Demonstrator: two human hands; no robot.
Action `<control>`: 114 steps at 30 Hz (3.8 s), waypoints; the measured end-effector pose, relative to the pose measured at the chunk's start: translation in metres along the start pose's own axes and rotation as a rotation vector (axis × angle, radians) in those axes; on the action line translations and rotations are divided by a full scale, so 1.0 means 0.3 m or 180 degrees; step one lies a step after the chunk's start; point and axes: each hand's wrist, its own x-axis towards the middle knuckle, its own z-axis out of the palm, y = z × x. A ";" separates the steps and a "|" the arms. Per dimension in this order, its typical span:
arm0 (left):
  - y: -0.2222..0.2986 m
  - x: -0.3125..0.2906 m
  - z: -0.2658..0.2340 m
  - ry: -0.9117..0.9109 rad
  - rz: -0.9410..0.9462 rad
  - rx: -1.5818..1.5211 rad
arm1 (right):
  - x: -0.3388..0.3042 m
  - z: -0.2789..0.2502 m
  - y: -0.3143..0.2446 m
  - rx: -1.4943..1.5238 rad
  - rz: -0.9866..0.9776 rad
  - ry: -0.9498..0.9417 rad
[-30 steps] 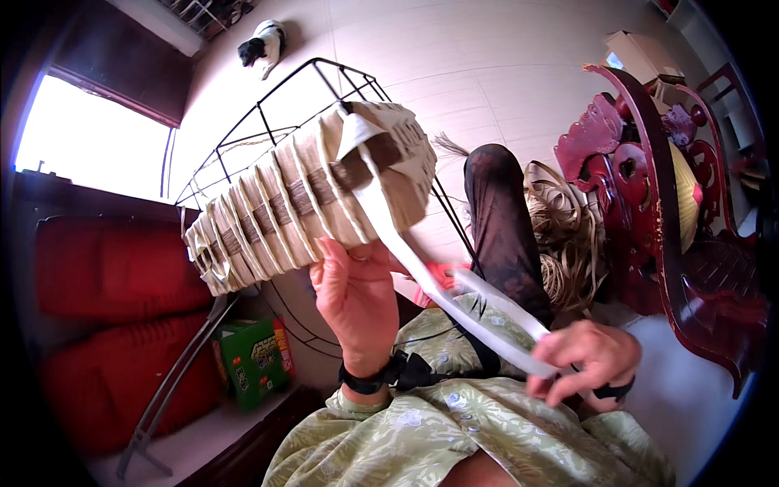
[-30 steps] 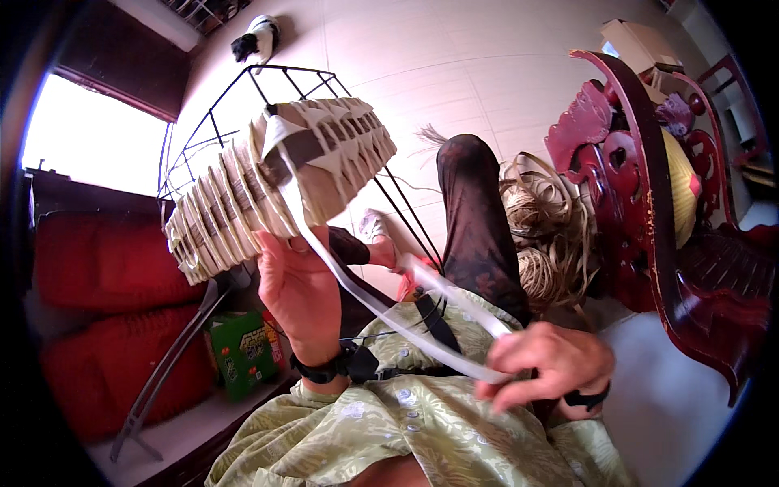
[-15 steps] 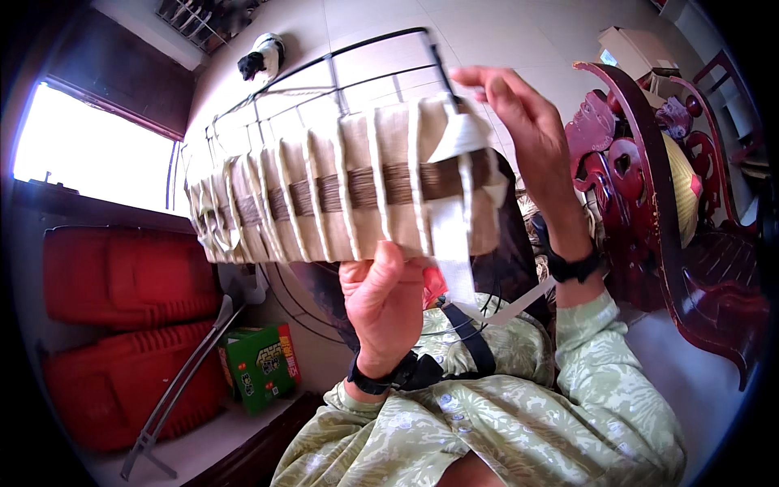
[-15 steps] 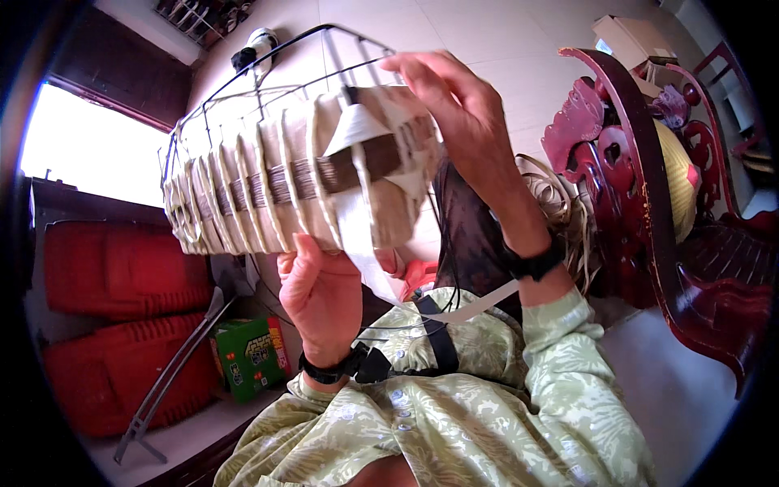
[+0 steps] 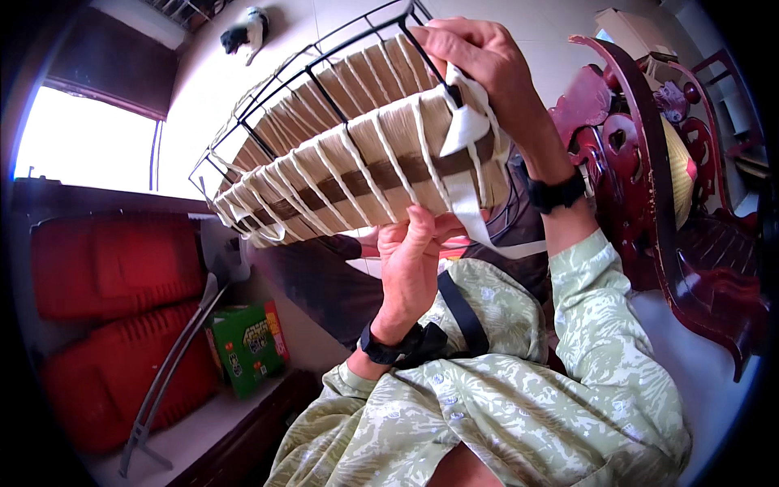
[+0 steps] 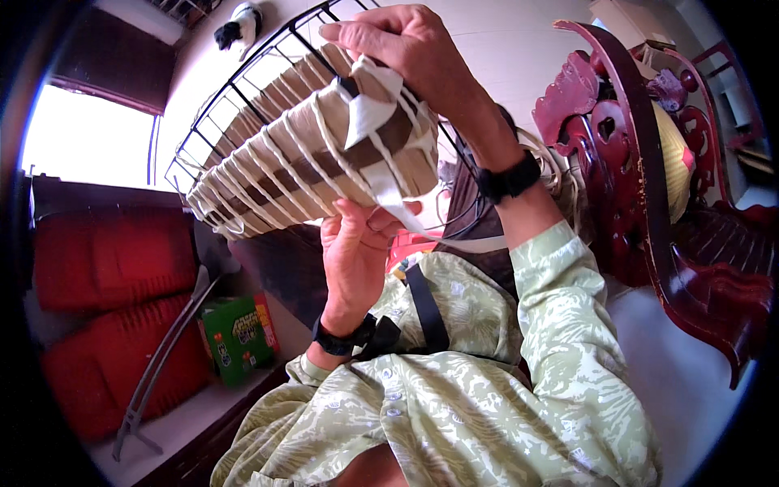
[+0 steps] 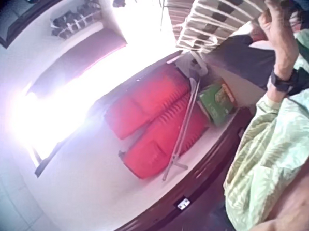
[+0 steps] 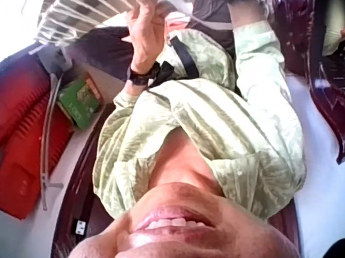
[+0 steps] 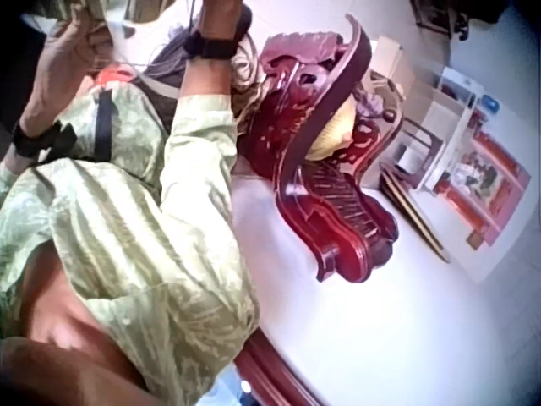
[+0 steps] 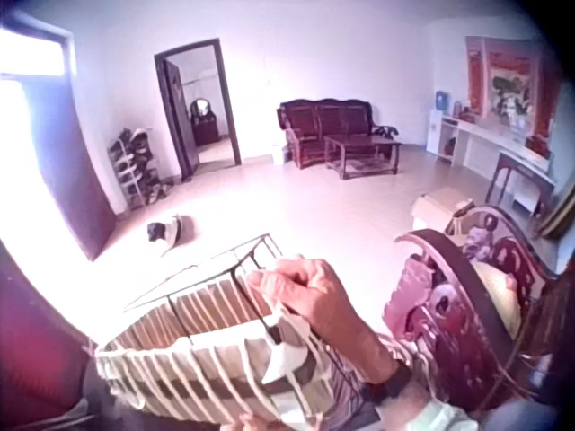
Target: The person weaves white strips into a cardboard grid structure by hand, threading the strips through pre-cut slots and folding the ends over the frame.
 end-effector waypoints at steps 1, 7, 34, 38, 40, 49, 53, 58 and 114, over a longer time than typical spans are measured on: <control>0.036 -0.005 0.035 -0.0081 -0.0169 0.0374 | 0.028 -0.011 0.024 -0.0088 -0.0031 -0.0392; 0.253 -0.091 0.047 -0.1131 -0.1081 0.2969 | 0.087 0.085 0.117 -0.0465 -0.0070 -0.1139; 0.459 0.245 0.006 -0.0598 0.0935 0.3328 | -0.502 0.307 -0.029 -0.2560 -0.0519 0.0993; 0.455 0.229 0.016 -0.0585 0.0991 0.3243 | -0.495 0.286 -0.029 -0.2368 -0.0928 0.0754; 0.446 0.222 0.016 -0.0545 0.1044 0.3169 | -0.520 0.271 -0.033 -0.2163 -0.0737 0.0596; 0.439 0.204 0.022 -0.0422 0.1147 0.3189 | -0.550 0.283 -0.040 -0.1883 -0.0581 0.0430; 0.453 0.206 0.032 -0.0339 0.0942 0.3512 | -0.547 0.293 -0.039 -0.1672 -0.0532 0.0520; 0.436 0.209 0.006 -0.0597 0.1853 0.3704 | -0.524 0.254 -0.081 -0.1685 -0.0183 0.0345; 0.439 0.196 0.034 -0.0647 0.1913 0.4503 | -0.577 0.341 -0.024 -0.1635 -0.0210 0.0618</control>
